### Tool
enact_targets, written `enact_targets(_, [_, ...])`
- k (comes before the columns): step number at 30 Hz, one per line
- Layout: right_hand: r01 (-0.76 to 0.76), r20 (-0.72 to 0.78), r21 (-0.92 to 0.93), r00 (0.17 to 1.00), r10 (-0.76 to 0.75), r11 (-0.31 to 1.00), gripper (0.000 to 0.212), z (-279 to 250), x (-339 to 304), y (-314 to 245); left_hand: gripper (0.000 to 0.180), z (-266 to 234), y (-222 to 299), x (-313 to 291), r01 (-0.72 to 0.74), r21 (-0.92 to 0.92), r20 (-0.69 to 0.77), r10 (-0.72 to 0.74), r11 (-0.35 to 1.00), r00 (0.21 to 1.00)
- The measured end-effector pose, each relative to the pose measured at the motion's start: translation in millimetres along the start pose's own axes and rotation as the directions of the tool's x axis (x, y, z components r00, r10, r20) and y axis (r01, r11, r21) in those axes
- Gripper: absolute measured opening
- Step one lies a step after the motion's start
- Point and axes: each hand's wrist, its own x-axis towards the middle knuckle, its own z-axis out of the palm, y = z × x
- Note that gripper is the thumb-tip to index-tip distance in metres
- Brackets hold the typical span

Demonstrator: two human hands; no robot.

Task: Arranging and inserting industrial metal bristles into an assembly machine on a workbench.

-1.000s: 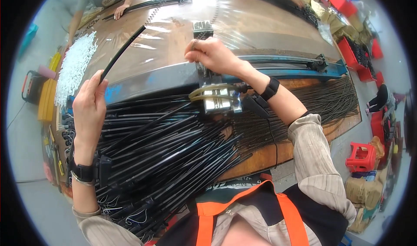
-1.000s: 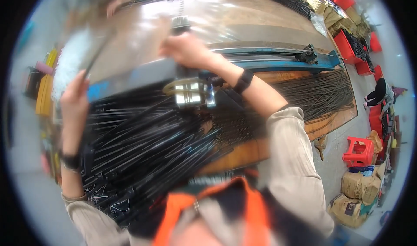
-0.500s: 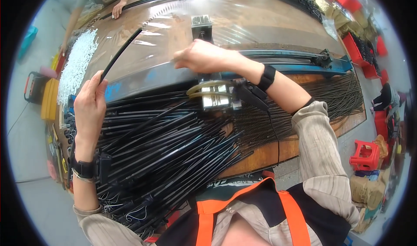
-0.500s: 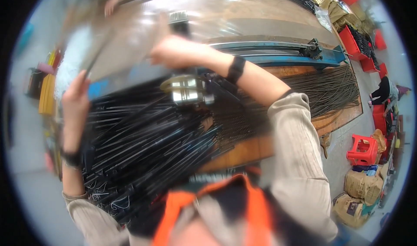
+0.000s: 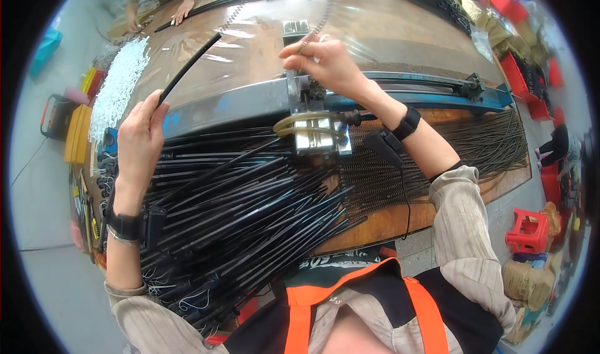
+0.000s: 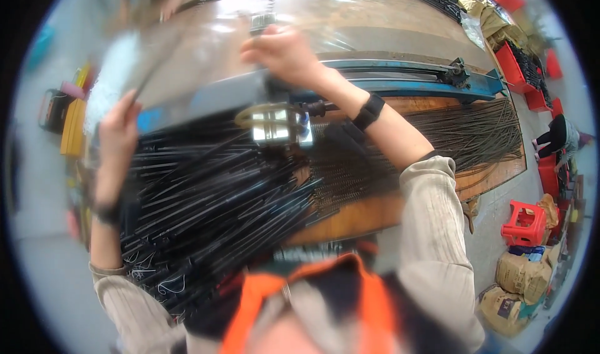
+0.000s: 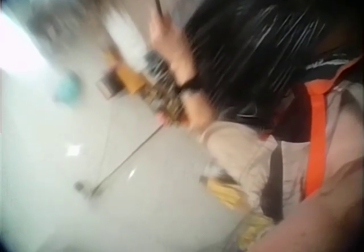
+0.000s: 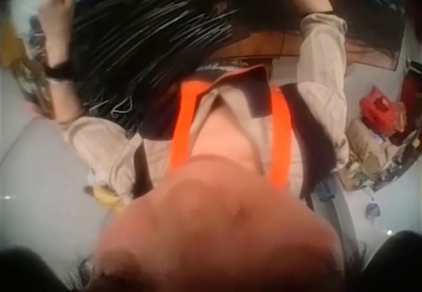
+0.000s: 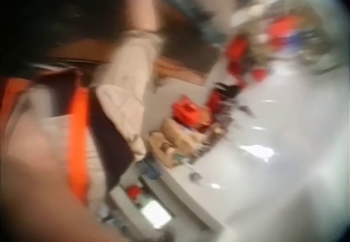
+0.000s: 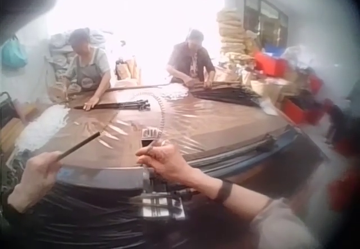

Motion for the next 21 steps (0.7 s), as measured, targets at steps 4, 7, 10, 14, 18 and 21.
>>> enact_targets(4, [0.041,-0.004,-0.013,0.999,-0.041,0.999,0.024,8,6,2,0.024,-2,-4,-8,-0.026,0.022,-0.012,0.026,0.999,1.0])
enact_targets(7, [-0.159,0.275,0.031,0.95,0.145,0.987,0.019,17,21,-6,0.024,-4,-7,-13,-0.004,0.043,0.016,0.003,0.999,1.0])
enact_targets(10, [0.1,0.299,-0.225,0.954,-0.028,0.969,0.015,31,23,-9,0.024,-4,-13,-15,0.022,0.026,0.003,-0.022,0.999,1.0])
enact_targets(14, [0.177,0.203,-0.503,0.976,-0.083,0.846,0.007,-13,-3,10,0.025,-11,-20,-15,0.036,0.066,0.032,-0.038,0.997,0.999])
enact_targets(18, [0.133,0.114,-0.674,0.991,-0.076,0.727,0.008,-90,-83,51,0.024,-3,-47,-16,0.002,0.028,0.093,-0.004,1.0,0.996])
enact_targets(21, [0.014,0.022,-0.784,1.0,0.005,0.621,0.014,-156,-133,69,0.023,15,-37,-16,-0.077,0.039,0.226,0.066,0.996,0.972])
